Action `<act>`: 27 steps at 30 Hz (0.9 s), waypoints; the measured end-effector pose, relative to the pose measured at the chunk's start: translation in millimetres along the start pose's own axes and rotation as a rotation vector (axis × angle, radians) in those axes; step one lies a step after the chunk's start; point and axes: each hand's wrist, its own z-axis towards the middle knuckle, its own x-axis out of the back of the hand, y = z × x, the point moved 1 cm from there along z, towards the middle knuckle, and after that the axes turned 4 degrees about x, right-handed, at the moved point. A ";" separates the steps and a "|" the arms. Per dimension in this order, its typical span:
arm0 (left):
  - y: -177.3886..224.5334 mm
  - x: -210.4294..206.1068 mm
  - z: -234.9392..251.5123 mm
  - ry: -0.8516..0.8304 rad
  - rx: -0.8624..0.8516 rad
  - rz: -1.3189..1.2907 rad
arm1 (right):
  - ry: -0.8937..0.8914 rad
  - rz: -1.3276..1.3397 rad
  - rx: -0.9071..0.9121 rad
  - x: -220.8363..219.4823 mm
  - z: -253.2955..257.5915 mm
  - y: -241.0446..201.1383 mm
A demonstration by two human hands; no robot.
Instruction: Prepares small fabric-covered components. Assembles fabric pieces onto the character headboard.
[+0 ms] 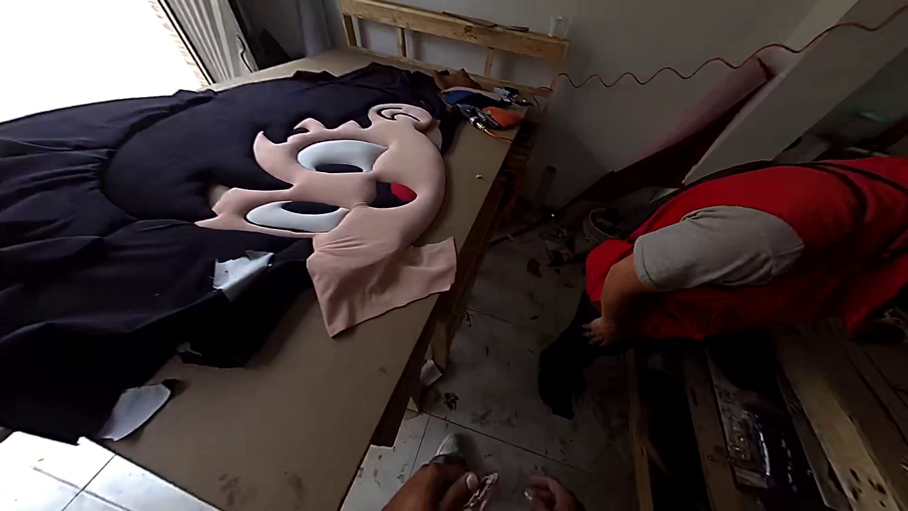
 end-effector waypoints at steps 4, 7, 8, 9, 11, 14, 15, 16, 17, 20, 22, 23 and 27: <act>-4.5 -7.9 44.1 -0.144 0.188 0.104 | -0.316 0.426 0.059 -4.7 18.8 -93.6; -1.5 3.6 101.6 -0.200 0.259 0.062 | -0.374 0.810 0.124 21.0 41.5 -128.1; 3.2 12.3 122.9 -0.209 0.303 0.023 | -0.356 0.835 0.144 31.4 53.8 -134.0; 7.7 20.8 145.5 -0.215 0.338 -0.018 | -0.339 0.834 0.161 43.8 68.3 -139.9; 19.6 39.5 192.9 -0.232 0.368 -0.105 | -0.276 0.808 0.183 70.9 100.6 -155.1; 47.8 75.0 257.2 -0.224 0.317 -0.114 | -0.136 0.752 0.193 112.3 145.5 -186.3; 58.3 89.4 276.5 -0.209 0.295 -0.058 | -0.099 0.734 0.191 125.5 160.4 -196.7; 70.6 106.1 294.7 -0.196 0.283 0.014 | -0.065 0.714 0.183 137.8 176.0 -207.4; 85.2 124.1 311.5 -0.178 0.282 0.079 | -0.030 0.682 0.173 149.3 192.9 -218.2; 131.7 174.4 356.0 -0.105 0.255 0.214 | 0.075 0.492 0.193 177.4 253.7 -240.1; 163.2 204.2 382.3 -0.095 0.195 0.290 | 0.131 0.399 0.246 192.7 298.6 -253.9; 178.7 217.3 396.6 -0.094 0.156 0.364 | 0.155 0.365 0.280 202.2 320.9 -265.0; 232.9 258.3 455.8 -0.084 0.116 0.699 | 0.139 0.259 0.406 241.7 393.6 -321.2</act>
